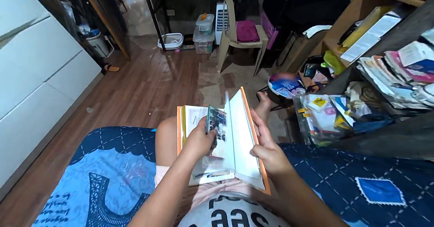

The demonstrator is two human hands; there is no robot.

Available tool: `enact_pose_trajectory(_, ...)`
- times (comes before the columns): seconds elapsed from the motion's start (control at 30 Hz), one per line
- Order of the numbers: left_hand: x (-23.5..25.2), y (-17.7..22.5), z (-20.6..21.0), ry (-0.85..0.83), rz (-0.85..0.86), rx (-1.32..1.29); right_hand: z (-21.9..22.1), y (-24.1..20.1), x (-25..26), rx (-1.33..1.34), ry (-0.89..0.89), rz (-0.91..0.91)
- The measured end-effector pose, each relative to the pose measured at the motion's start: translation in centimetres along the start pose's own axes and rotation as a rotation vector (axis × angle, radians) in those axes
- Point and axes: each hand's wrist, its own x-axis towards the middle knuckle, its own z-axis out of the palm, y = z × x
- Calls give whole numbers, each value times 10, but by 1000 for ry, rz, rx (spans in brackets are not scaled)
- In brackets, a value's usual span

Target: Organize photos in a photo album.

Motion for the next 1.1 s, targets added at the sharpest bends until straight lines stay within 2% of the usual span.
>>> enact_pose_trajectory(0.1,-5,11,-8,85,-33,241,-3,-1,-1,34,1,9)
enact_pose_trajectory(0.17,-18,13,-18,279,-22,471,-3,-1,-1,38,9,13)
enact_pose_trajectory(0.23,-25,-4,-28,532,58,558,-5,0,-2,48,4,5)
enact_pose_trajectory(0.27,-32,-5,-35,577,30,552,-6,1,-2,49,2,3)
enact_pose_trajectory(0.4,-49,2,-50,544,-146,531,-3,-1,-1,69,-4,13)
enact_pose_trajectory(0.47,-46,-4,-46,521,-112,527,0,-2,-1,94,-11,25)
enact_pose_trajectory(0.57,-34,-21,-29,519,40,530,1,-3,-1,103,-12,35)
enact_pose_trajectory(0.63,-31,-16,-15,438,54,520,-1,-2,-2,78,-9,30)
enact_pose_trajectory(0.67,-29,-11,-9,362,9,506,-2,-2,-2,64,-4,32)
enact_pose_trajectory(0.73,-17,-11,1,235,-50,414,-3,-3,-2,50,9,46)
enact_pose_trajectory(0.87,7,-21,18,190,-2,78,1,-5,-2,83,-3,42)
enact_pose_trajectory(1.0,12,-21,26,51,-32,-175,5,-3,-3,128,-6,40)
enact_pose_trajectory(1.07,2,-17,11,103,20,-68,9,-5,-2,118,19,64)
enact_pose_trajectory(1.1,-7,-18,0,199,89,59,10,-3,-2,112,11,50)
